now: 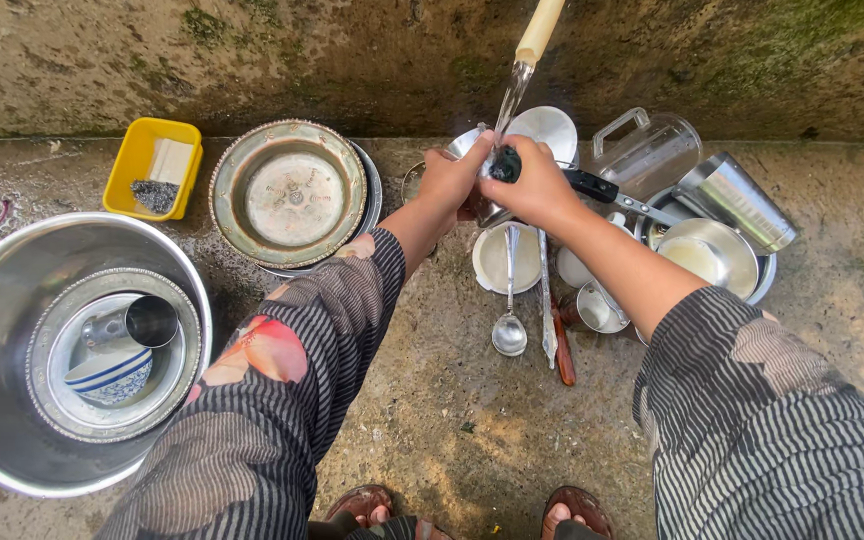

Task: The person washes various metal cups, bowls, and plates by hand using water from a hose and a scouring pad, rinsing each item and placing them into a large metal basin.

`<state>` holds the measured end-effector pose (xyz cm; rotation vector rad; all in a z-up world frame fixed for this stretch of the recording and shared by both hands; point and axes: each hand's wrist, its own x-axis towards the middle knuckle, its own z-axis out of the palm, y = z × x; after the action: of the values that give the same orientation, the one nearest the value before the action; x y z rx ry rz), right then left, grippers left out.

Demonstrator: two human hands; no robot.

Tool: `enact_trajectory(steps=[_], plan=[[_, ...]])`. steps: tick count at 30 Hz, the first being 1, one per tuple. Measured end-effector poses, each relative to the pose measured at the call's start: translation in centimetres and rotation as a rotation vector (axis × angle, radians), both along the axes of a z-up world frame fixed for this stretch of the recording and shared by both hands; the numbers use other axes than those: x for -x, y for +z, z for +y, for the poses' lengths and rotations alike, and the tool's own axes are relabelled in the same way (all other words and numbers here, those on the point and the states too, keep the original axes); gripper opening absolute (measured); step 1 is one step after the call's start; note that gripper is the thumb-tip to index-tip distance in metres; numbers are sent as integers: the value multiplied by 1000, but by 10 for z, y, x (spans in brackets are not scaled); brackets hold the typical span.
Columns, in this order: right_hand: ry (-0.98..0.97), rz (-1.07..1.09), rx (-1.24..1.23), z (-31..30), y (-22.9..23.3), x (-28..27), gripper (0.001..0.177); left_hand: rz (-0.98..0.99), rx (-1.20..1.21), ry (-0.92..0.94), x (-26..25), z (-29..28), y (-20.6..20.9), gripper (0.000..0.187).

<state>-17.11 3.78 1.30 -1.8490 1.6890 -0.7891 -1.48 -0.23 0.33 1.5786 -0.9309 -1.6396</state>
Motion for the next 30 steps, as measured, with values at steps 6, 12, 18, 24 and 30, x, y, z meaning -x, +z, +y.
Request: enact_trajectory(steps=[6,12,18,24,30], plan=[[-37,-34,176,1,-4,5,36,1,-7,0,0,-2,-2,100],[-67,-543,-125,-11,17,-1,26,-9,120,-107,-6,-3,-21,88],[-76,-673,-227,-20,34,5,19,-155,358,-245,-16,-6,-36,81],[-84,-557,-195,-29,29,-1,21,-307,589,-317,-4,-3,-56,98],[-60,-292,-90,-15,24,-2,38,-222,669,-319,0,-9,-65,94]])
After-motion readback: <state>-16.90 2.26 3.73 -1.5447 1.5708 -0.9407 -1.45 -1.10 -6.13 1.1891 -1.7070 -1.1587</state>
